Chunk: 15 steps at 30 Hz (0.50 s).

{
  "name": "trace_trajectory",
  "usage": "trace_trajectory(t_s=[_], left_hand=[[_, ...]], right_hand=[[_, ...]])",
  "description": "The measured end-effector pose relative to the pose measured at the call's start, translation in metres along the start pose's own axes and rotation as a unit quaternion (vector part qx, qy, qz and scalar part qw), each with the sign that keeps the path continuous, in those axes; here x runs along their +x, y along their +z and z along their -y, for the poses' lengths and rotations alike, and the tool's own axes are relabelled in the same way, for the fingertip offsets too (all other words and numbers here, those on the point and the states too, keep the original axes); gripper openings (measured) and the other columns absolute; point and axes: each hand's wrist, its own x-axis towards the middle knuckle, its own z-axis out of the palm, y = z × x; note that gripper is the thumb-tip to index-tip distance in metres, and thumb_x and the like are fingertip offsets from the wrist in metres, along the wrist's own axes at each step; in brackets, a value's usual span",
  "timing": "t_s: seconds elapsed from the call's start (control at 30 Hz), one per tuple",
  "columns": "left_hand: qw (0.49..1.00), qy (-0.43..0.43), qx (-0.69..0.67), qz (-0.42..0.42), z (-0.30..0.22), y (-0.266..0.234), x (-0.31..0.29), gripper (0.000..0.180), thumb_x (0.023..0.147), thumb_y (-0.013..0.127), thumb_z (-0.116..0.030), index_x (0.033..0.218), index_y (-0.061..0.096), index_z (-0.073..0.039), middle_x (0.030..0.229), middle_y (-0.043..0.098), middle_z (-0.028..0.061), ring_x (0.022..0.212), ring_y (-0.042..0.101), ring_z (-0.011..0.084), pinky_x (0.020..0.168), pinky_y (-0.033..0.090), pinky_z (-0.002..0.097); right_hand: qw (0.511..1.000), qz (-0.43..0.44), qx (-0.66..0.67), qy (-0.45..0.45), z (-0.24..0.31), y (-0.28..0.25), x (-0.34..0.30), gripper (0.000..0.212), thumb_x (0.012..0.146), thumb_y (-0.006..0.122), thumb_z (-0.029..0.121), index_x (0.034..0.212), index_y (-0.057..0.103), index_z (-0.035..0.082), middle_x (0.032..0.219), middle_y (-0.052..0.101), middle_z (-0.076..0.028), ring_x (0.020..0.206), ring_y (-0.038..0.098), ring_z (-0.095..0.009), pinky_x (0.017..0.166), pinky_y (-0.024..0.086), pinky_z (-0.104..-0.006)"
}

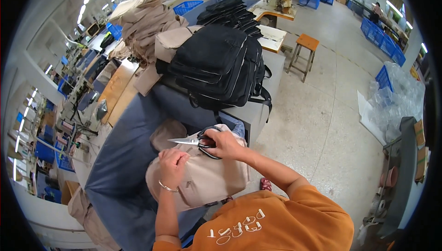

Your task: Trimming loose threads from backpacks using a pair of scissors.

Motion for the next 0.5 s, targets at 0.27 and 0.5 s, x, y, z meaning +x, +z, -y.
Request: trace_trajectory(t_s=[0.27,0.5], left_hand=[[0.973,0.106,0.044,0.2,0.024,-0.015,0.013,0.02,0.084,0.064,-0.025,0.077,0.067,-0.008,0.08,0.061,0.0081,0.086,0.057,0.0281,0.085,0.039,0.0406],[0.938,0.144,-0.014,0.316,0.085,0.128,0.024,0.019,0.085,0.062,-0.028,0.08,0.067,-0.011,0.084,0.061,0.0083,0.093,0.055,0.0299,0.088,0.041,0.0413]], right_hand=[[0.968,-0.051,0.2,0.141,0.003,0.055,-0.06,0.026,0.079,0.076,0.012,0.093,0.057,0.003,0.078,0.057,-0.003,0.076,0.052,-0.009,0.071,0.046,-0.0259],[0.917,-0.108,0.233,0.306,-0.066,0.049,-0.105,0.017,0.08,0.071,0.005,0.089,0.058,0.001,0.075,0.054,0.002,0.07,0.047,-0.008,0.065,0.043,-0.0254]])
